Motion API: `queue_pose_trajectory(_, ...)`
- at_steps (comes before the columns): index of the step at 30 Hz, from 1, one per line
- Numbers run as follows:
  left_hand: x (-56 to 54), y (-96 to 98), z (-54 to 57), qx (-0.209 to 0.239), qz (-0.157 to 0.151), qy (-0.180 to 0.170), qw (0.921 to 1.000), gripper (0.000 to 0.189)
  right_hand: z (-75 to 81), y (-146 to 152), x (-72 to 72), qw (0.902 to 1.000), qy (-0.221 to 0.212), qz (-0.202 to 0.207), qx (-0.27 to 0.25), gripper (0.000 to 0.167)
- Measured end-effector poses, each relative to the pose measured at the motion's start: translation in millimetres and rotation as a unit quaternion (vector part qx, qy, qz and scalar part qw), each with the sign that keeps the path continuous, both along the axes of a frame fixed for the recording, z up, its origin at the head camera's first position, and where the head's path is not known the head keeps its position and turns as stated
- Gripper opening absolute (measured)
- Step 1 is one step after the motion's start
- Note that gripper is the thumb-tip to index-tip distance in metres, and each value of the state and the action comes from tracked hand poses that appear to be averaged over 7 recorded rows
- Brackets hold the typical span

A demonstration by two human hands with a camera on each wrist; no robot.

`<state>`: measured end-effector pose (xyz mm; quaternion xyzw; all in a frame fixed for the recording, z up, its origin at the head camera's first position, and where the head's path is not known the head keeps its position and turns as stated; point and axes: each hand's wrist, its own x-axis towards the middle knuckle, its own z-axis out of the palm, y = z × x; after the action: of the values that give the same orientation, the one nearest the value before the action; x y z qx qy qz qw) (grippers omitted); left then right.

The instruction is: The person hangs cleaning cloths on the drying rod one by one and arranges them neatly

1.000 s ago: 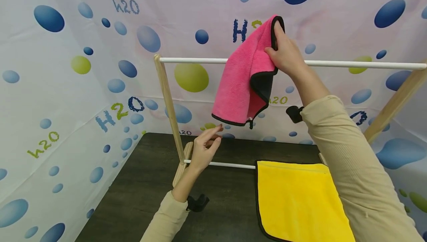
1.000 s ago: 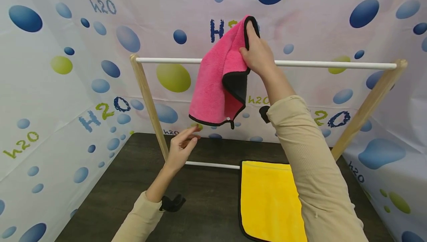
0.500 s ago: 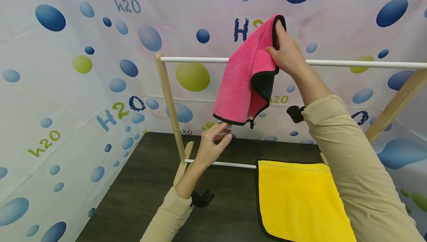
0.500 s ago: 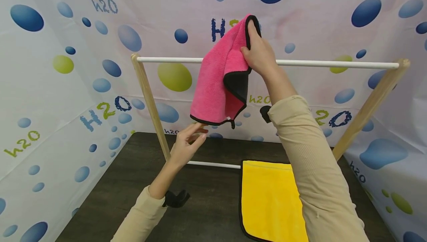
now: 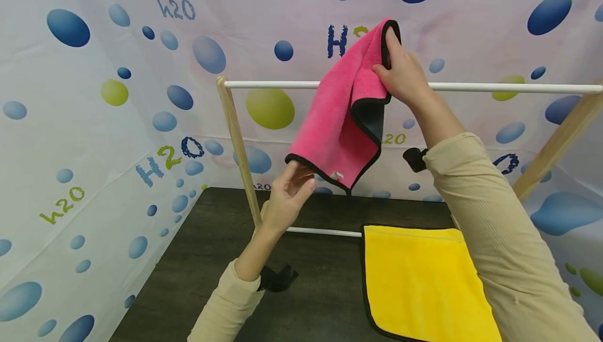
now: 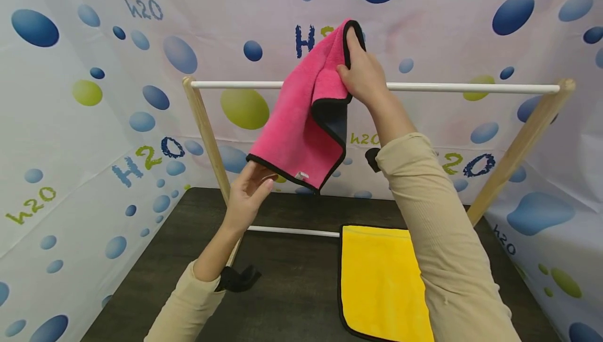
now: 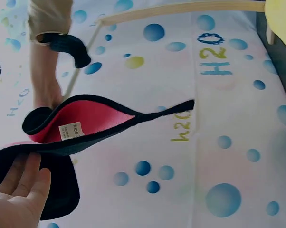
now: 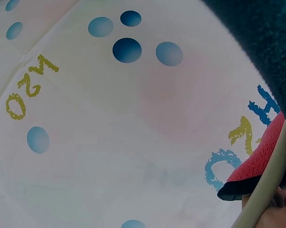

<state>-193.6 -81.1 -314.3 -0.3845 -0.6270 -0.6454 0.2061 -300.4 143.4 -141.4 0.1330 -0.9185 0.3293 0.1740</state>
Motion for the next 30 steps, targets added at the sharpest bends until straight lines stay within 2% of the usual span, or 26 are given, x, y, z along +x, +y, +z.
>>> queue_pose_trajectory(4, 0.1, -4.7, 14.1, 0.033, -0.022, 0.008, 0.9992, 0.069, 0.2, 1, 1.2, 1.0, -0.005, -0.001, -0.003, 0.072)
queue_pose_trajectory(8, -2.0, -12.5, 29.1, 0.038, -0.013, 0.026, 0.9989, 0.073, 1.2, 1, 2.5, 1.0, -0.003, -0.002, 0.0, 0.072)
queue_pose_trajectory(12, -6.7, -21.7, 41.7, 0.024, 0.0, 0.017, 0.9996, 0.072, 1.5, 0, 3.3, 1.0, 0.001, -0.001, 0.003, 0.071)
queue_pose_trajectory(19, -19.3, -32.5, 70.1, 0.034, 0.002, -0.025, 0.9991, 0.063, 2.0, 2, 5.2, 1.0, -0.007, 0.002, -0.005, 0.073)
queue_pose_trajectory(24, -30.8, -38.8, 92.0, 0.015, 0.015, -0.023, 0.9995, 0.062, 1.0, 2, 7.6, 0.9996, 0.0, -0.003, -0.028, 0.074)
queue_pose_trajectory(30, -43.3, -45.0, 117.6, -0.006, 0.04, -0.011, 0.9991, 0.057, -2.2, 2, 13.1, 0.9964, 0.046, 0.009, -0.071, 0.075)
